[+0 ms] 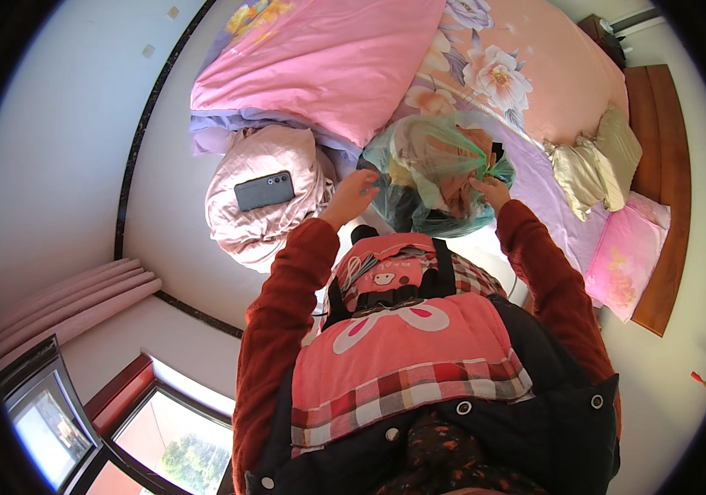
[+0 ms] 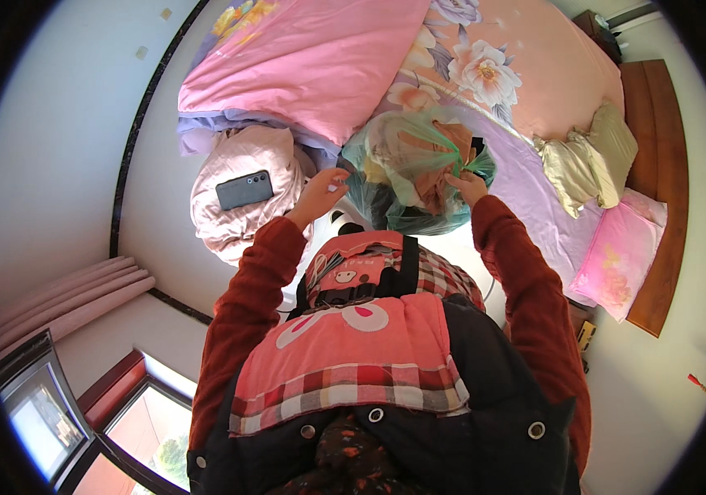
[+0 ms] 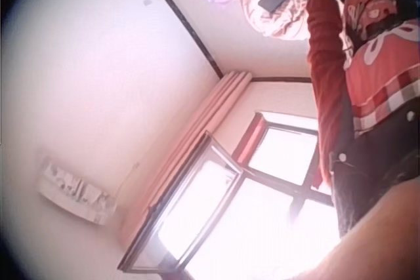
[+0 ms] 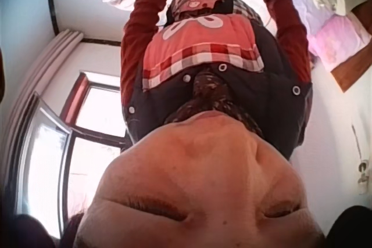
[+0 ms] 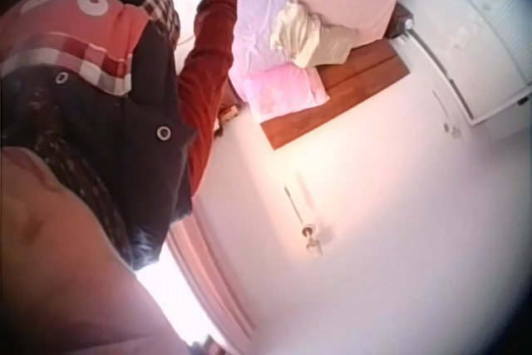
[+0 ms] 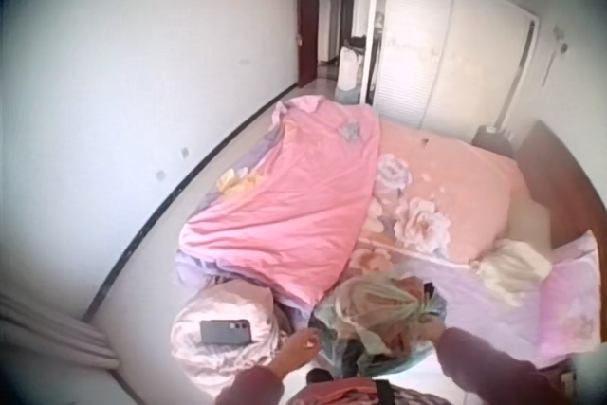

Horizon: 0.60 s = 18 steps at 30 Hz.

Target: The person picks up a plastic bag and places it on a pile of clothes, then sweeps the floor with a broom and dustpan, collecting debris into a bucket. The person also opens a bedside drawer and flips through papers.

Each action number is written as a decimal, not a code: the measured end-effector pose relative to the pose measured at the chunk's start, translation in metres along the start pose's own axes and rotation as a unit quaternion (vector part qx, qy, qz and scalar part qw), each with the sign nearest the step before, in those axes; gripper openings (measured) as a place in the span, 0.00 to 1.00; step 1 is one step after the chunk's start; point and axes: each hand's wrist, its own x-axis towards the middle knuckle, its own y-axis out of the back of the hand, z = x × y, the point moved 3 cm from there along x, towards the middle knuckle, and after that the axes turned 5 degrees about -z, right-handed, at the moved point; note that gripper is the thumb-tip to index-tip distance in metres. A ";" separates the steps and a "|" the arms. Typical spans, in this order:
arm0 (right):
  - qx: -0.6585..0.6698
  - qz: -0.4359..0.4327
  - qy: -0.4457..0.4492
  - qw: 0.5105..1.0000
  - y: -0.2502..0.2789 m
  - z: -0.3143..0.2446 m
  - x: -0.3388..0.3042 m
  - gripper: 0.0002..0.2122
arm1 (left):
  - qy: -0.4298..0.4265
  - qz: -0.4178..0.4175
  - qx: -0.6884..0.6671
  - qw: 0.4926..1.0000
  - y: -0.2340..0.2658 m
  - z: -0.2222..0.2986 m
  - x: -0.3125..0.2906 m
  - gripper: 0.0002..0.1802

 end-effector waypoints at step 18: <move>0.421 -0.164 0.019 0.892 -0.012 -0.026 -0.079 0.14 | -0.073 -0.201 0.121 0.969 -0.126 0.101 0.095 0.19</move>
